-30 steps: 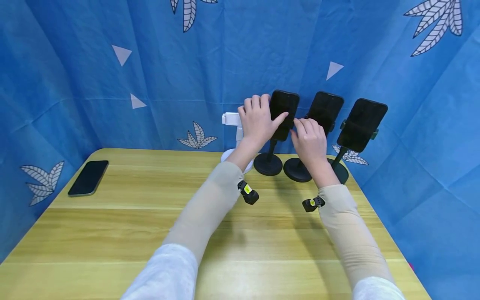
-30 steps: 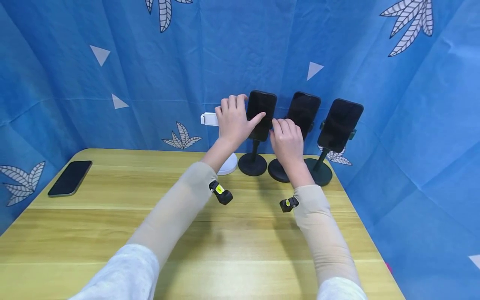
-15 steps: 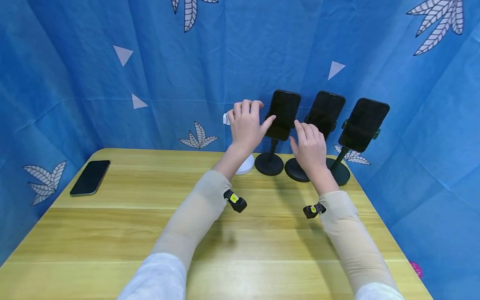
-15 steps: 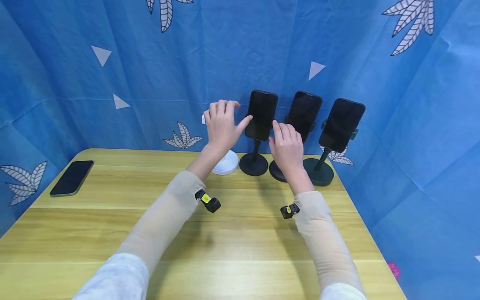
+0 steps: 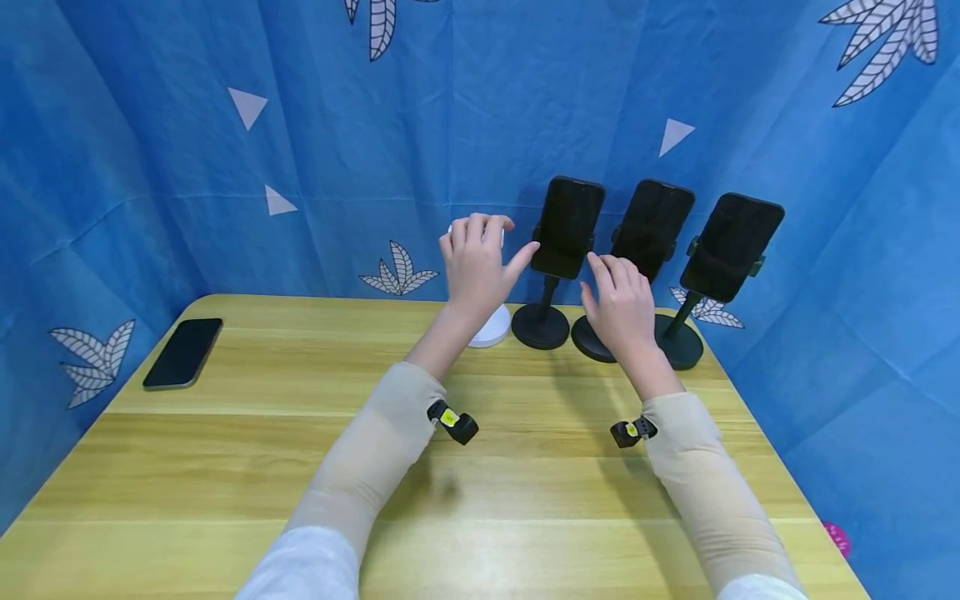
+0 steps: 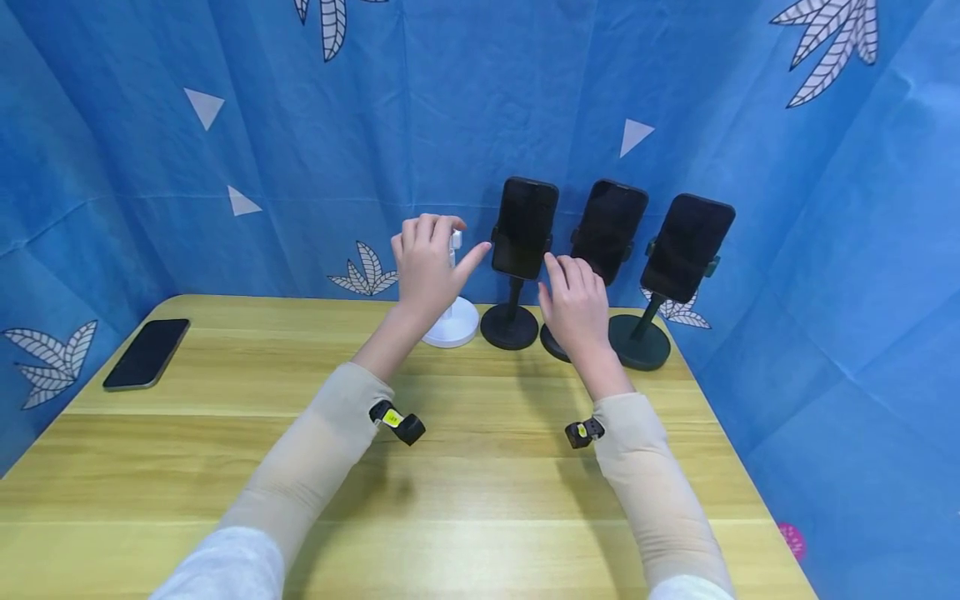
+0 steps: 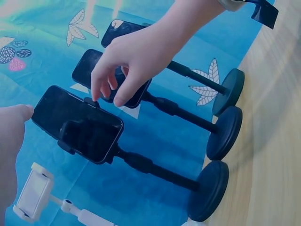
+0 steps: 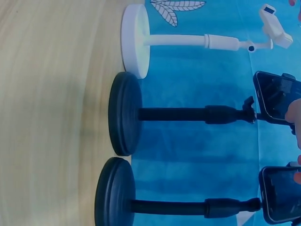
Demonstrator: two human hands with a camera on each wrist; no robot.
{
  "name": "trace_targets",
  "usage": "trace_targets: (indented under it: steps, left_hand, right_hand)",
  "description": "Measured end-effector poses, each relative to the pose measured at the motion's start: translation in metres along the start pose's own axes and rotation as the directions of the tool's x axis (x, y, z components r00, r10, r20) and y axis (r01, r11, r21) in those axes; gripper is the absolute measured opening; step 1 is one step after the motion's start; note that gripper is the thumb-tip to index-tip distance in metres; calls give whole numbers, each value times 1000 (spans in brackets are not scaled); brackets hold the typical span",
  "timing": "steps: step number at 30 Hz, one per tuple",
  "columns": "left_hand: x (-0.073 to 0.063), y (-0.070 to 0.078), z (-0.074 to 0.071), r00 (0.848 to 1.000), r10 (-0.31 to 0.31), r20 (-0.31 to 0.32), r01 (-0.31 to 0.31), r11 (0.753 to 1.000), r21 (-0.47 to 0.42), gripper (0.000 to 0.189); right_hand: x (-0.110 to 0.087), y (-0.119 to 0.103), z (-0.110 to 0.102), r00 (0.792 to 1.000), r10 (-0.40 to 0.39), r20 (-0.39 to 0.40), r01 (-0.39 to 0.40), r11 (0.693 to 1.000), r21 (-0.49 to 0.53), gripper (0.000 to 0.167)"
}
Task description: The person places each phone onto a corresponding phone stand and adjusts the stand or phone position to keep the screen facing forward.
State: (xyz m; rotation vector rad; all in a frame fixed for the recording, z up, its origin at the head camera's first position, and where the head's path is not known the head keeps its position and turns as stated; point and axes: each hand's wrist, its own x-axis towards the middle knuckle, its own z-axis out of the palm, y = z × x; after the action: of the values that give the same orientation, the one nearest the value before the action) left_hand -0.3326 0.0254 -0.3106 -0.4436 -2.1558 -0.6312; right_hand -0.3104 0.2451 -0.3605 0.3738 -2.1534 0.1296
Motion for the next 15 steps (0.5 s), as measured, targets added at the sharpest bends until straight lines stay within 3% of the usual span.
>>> trace_targets:
  steps: [15]
  left_hand:
    - [-33,-23,-18,999,-18,36,20,999,-51,40]
  right_hand:
    - [-23,-9,-3,1000,-16,18,14,998,57,45]
